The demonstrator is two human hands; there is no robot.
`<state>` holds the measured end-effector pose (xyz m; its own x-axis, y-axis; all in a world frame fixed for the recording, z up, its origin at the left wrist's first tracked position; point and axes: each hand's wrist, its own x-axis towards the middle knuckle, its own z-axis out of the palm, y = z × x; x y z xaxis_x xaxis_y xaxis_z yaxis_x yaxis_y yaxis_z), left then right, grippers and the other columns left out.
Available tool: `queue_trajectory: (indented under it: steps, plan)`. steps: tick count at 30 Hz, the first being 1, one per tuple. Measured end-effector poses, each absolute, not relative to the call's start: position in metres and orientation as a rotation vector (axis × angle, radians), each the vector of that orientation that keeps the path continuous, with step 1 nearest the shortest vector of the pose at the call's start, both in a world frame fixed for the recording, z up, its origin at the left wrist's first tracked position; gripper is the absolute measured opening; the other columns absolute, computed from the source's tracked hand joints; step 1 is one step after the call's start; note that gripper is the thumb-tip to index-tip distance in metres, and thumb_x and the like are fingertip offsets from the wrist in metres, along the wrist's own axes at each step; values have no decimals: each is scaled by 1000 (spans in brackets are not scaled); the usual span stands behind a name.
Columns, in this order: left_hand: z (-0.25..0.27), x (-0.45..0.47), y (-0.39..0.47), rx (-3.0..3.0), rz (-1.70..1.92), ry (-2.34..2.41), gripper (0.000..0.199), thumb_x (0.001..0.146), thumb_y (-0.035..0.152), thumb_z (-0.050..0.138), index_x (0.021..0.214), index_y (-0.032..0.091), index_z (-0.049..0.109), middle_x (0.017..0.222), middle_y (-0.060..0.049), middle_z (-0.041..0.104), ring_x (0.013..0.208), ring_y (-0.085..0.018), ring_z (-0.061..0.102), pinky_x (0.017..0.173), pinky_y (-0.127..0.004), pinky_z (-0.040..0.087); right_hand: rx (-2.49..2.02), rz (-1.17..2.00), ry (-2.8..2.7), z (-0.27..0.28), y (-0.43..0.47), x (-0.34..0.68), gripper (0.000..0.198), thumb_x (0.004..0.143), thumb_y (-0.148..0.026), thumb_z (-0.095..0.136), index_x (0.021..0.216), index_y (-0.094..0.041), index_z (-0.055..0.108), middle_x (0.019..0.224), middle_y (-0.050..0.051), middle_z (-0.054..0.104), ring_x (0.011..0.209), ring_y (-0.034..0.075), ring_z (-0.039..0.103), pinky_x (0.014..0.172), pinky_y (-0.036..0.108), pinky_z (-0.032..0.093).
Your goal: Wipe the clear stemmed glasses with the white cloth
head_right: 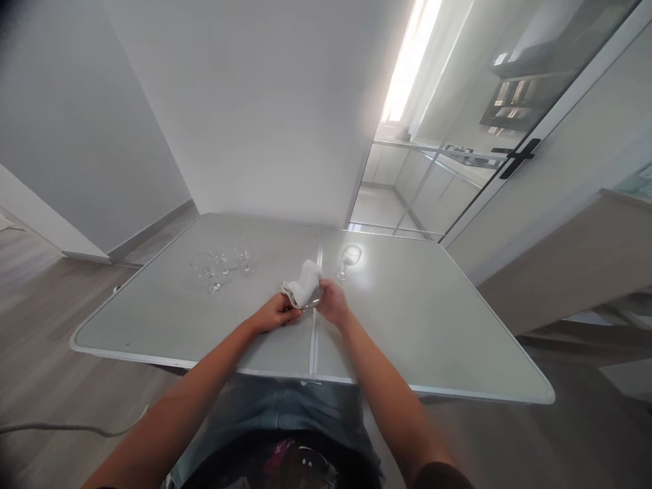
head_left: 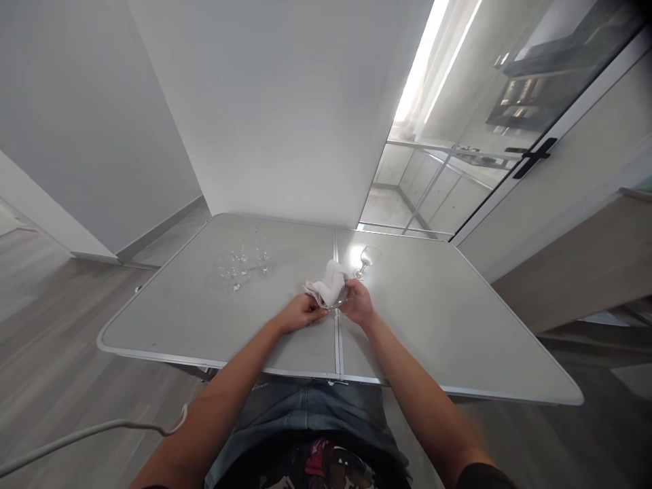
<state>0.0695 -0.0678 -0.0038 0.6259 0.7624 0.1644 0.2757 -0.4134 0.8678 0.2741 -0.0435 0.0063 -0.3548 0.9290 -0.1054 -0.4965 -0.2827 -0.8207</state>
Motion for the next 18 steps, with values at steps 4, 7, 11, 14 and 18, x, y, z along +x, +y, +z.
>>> queue_trajectory:
  steps: [4, 7, 11, 14, 18]
  plan:
    - [-3, 67, -65, 2210, 709, 1037, 20, 82, 25, 60, 65, 15, 62, 62, -1, 59, 59, -13, 49, 61, -26, 33, -648, 1436, -1281, 5, -44, 283, 22, 71, -29, 64, 55, -22, 52, 53, -3, 52, 55, 15, 51, 59, 30, 47]
    - [-4, 65, -64, 2281, 675, 1259, 16, 77, 24, 62, 63, 16, 64, 62, -3, 62, 59, -15, 51, 60, -27, 31, -523, 1134, -1717, 9, -44, 286, 16, 76, -29, 65, 61, -23, 64, 72, 3, 69, 85, 25, 65, 90, 44, 50]
    - [-7, 66, -64, 2238, 789, 1408, 22, 83, 26, 55, 65, 18, 65, 59, -2, 61, 55, -14, 46, 59, -27, 28, -535, 1086, -1824, 16, -45, 281, 12, 74, -21, 68, 64, -27, 71, 88, 4, 77, 113, 30, 66, 119, 56, 27]
    - [-6, 68, -63, 2157, 871, 1414, 27, 86, 30, 55, 62, 17, 61, 55, 1, 57, 53, -12, 42, 57, -27, 26, -585, 1153, -1704, 18, -48, 276, 17, 70, -15, 68, 58, -27, 68, 89, 4, 77, 116, 31, 65, 123, 56, 21]
    - [-7, 67, -61, 2005, 1014, 1486, 39, 88, 40, 58, 58, 17, 54, 52, 2, 51, 51, -11, 39, 55, -26, 26, -622, 1119, -1602, 14, -53, 278, 17, 70, -16, 65, 58, -27, 68, 94, 7, 77, 120, 32, 61, 119, 53, 30]
